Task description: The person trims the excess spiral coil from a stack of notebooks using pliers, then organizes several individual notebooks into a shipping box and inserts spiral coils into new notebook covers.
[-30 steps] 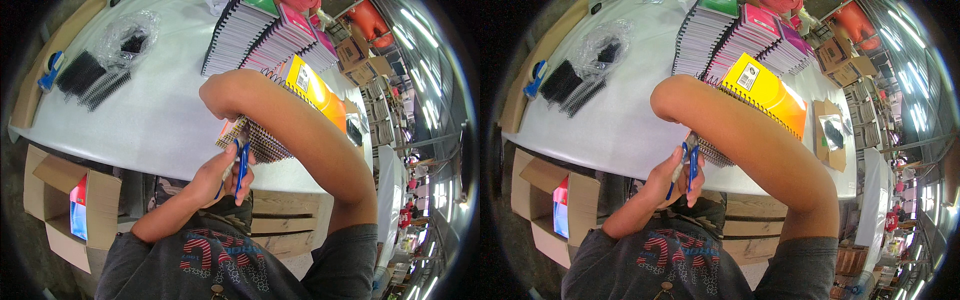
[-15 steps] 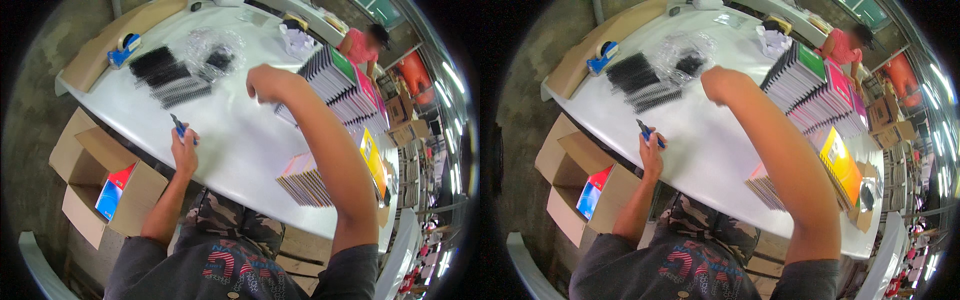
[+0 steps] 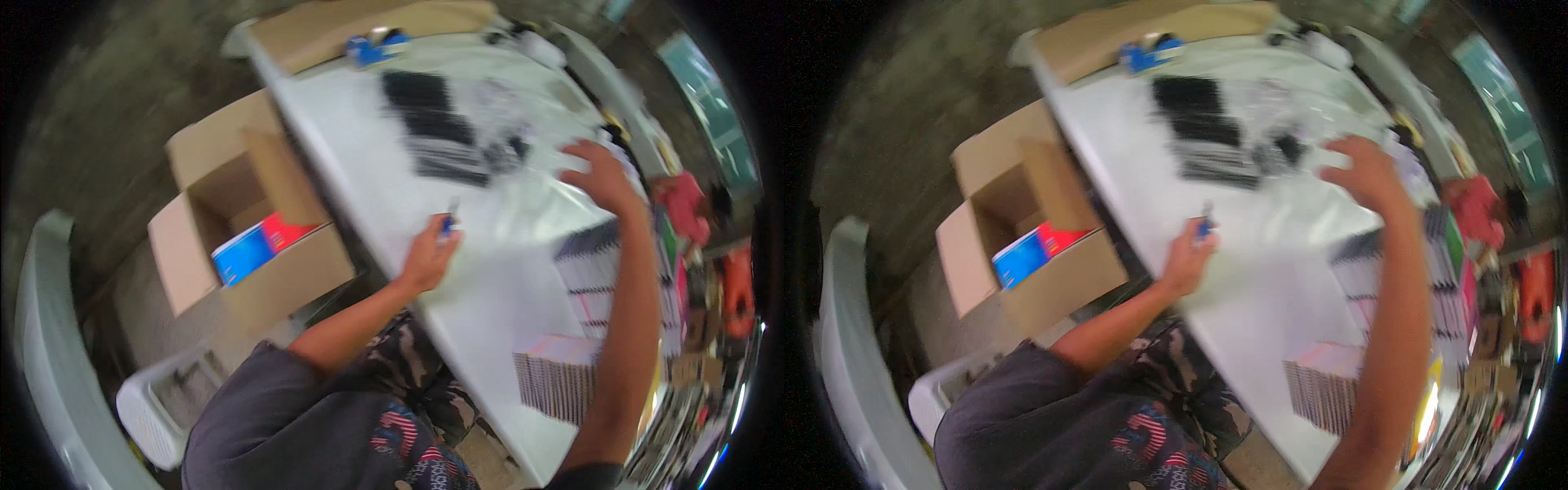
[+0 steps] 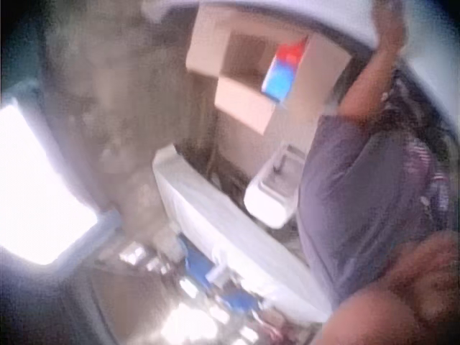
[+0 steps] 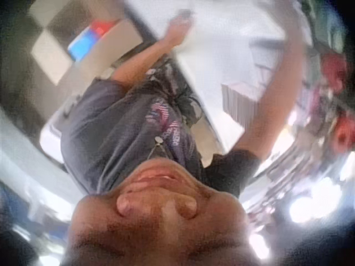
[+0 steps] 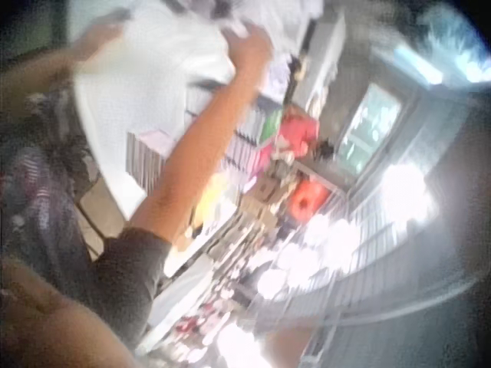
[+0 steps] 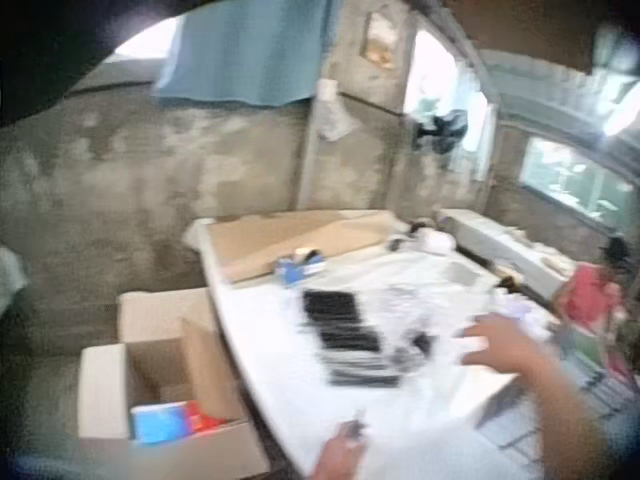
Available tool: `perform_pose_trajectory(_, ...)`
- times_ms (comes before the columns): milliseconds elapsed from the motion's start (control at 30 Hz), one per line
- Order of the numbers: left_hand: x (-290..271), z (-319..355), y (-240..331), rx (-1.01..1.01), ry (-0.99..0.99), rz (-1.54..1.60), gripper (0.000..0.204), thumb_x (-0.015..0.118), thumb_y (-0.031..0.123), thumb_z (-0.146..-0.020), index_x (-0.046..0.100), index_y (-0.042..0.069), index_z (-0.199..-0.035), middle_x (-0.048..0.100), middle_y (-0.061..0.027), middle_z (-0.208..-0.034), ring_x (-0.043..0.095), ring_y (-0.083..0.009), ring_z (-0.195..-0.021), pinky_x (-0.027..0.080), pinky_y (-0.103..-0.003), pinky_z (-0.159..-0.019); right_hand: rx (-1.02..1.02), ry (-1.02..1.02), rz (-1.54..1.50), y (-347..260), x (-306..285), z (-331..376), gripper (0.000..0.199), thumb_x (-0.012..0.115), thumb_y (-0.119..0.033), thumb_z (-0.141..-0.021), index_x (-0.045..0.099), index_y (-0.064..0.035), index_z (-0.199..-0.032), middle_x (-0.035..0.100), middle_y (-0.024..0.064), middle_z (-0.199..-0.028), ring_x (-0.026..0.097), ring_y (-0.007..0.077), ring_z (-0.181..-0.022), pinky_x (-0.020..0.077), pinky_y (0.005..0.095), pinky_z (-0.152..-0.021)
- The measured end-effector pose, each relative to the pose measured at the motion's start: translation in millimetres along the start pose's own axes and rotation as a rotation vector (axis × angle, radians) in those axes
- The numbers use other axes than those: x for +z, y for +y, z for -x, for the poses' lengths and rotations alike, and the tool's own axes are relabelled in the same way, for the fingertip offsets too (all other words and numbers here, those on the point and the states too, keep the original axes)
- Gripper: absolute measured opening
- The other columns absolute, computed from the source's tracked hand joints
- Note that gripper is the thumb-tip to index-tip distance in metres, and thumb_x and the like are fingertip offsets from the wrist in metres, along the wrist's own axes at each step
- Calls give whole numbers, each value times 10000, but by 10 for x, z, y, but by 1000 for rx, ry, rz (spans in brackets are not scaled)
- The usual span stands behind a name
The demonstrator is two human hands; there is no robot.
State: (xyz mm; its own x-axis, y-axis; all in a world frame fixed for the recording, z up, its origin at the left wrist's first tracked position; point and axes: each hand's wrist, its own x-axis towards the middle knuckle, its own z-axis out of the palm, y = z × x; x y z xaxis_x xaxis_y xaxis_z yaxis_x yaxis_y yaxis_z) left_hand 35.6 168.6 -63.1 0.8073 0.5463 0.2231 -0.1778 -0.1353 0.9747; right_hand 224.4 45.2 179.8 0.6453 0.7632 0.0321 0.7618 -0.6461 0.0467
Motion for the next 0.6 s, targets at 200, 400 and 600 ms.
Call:
perform_pose_trajectory(200,88,0,-37,-70,6,19,342,449,347,-932,467,25,-1043,540,-140,-739,556,-271,-675,449,-378,-644,110,-99,-66,-252,-703,515,464,663,-335,-774,606,-49,-1136,551,168,-1196,508,289,-1132,371,353,-976)
perform_pose_trajectory(400,306,557,610,-676,-547,709,554,223,523,-954,462,47,-1107,570,-89,-781,599,-213,-727,481,-364,-660,17,-410,103,-614,-856,1098,477,648,-391,-782,636,6,-1046,610,163,-1034,594,265,-948,438,335,-864)
perform_pose_trajectory(600,847,1238,1161,-858,-1086,977,592,217,537,-949,458,41,-1162,586,-135,-918,598,-268,-879,461,-394,-770,230,-680,224,-480,-480,1613,411,688,-348,-686,673,23,-862,651,191,-791,633,323,-777,474,383,-707)
